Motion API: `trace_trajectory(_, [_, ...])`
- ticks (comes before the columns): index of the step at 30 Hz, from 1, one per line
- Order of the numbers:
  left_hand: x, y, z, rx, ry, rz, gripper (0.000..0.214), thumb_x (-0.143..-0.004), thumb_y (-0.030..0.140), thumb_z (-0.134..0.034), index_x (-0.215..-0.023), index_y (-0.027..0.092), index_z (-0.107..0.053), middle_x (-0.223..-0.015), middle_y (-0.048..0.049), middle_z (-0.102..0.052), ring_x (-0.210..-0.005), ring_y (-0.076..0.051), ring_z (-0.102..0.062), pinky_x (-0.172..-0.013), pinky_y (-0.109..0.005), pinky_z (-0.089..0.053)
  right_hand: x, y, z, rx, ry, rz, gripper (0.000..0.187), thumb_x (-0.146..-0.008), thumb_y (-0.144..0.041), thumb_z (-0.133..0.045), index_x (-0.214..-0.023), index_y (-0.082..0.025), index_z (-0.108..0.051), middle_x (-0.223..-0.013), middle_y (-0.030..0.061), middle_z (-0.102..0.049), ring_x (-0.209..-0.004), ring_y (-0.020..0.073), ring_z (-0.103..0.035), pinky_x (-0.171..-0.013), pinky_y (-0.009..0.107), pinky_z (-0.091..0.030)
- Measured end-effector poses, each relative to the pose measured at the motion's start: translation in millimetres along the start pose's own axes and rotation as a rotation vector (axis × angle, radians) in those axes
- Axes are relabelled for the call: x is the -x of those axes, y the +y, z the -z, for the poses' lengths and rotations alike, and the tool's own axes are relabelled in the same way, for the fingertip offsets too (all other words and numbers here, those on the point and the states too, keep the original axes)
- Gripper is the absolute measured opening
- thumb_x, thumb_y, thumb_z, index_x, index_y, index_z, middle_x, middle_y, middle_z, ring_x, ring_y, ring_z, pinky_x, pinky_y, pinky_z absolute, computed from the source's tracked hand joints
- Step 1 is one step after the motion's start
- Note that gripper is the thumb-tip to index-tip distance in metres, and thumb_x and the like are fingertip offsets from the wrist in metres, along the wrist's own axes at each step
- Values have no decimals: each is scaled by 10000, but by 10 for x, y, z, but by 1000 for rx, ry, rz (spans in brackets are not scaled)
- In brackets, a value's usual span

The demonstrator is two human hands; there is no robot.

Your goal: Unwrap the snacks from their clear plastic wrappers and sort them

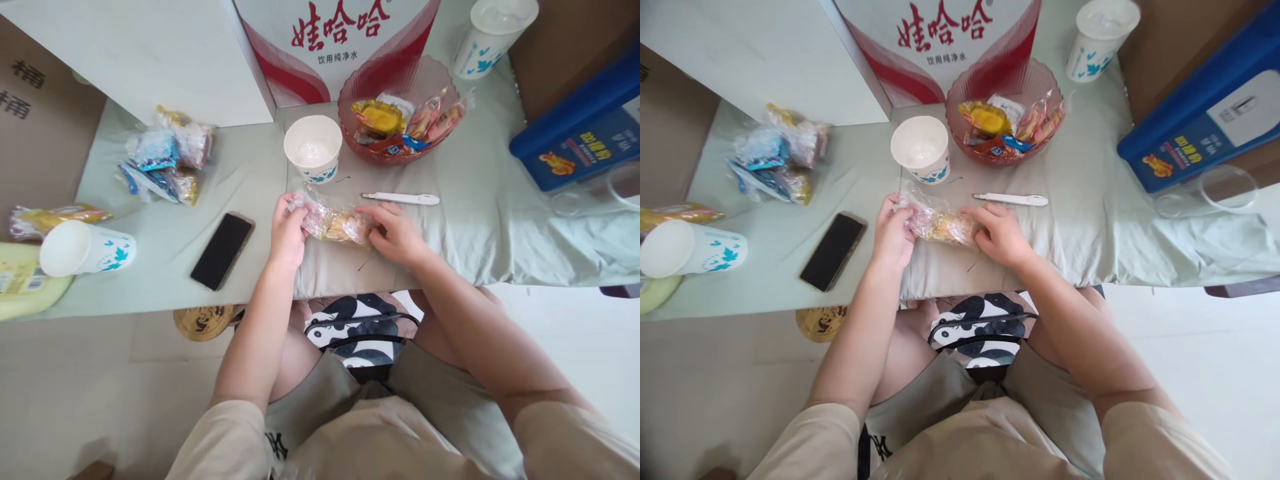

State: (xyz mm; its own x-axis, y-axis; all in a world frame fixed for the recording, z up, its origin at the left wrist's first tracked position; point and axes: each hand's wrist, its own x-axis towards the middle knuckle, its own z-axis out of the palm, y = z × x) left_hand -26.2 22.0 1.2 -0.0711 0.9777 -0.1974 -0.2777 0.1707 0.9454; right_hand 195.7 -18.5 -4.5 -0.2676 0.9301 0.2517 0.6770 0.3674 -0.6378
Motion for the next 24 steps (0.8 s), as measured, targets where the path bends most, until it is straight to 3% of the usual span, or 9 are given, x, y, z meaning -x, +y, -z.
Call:
trace_trajectory(3, [-21,-16,50,-82,36,-82,307,-697,152,-692,-958,253,-565,-781,39,-642,-623,-99,-629,-543,-198,-462,3,11,-15,-43,-5,-29,719,-721,-98,-468,-1425,-224,-540,-938,76,-583,-844,237,-571,-803,400,-497])
trace_trajectory(6, [-37,-20,147,-185,44,-151,240,-656,103,-643,-850,229,-579,-686,46,-612,-574,-95,-585,-509,-190,-431,6,19,-21,-83,17,-24,770,-708,-94,-479,-1465,-240,-493,-1061,96,-554,-939,245,-570,-841,410,-504])
trace_trajectory(9, [-38,5,272,-263,42,-180,154,-631,98,-599,-729,213,-567,-616,46,-582,-542,-98,-551,-498,-195,-423,7,17,-10,-99,-5,62,472,-733,-110,-495,-1144,-233,-690,-1048,97,-544,-953,244,-566,-837,410,-498])
trace_trajectory(12, [-4,54,360,-265,41,-165,154,-628,125,-621,-747,218,-594,-589,52,-555,-497,-94,-503,-463,-196,-378,15,7,25,-122,40,108,103,-748,-171,-549,-774,-224,-634,-1056,93,-573,-994,256,-574,-895,442,-480])
trace_trajectory(13, [14,71,376,-257,12,-140,146,-641,145,-637,-763,220,-607,-583,50,-545,-487,-93,-488,-455,-198,-363,19,7,45,-139,72,94,46,-745,-189,-564,-730,-226,-586,-1075,90,-587,-1024,263,-579,-923,455,-473])
trace_trajectory(17, [71,110,391,-309,-114,-111,104,-717,252,-714,-743,210,-622,-614,33,-544,-522,-95,-482,-493,-212,-378,34,72,133,-172,234,-63,106,-739,-197,-554,-693,-239,-469,-1076,97,-633,-1043,262,-608,-933,450,-474])
trace_trajectory(22, [33,98,427,-445,12,-272,158,-795,301,-725,-734,200,-619,-627,41,-536,-582,-103,-495,-565,-221,-395,34,282,157,-226,472,-300,44,-787,-201,-450,-790,-242,-464,-1004,113,-662,-973,257,-646,-866,436,-497])
trace_trajectory(24, [17,119,446,-459,70,-348,132,-809,287,-716,-756,204,-628,-670,33,-567,-648,-114,-540,-626,-226,-427,36,321,150,-341,534,-320,155,-825,-198,-364,-906,-236,-490,-1053,128,-670,-987,255,-659,-837,427,-508])
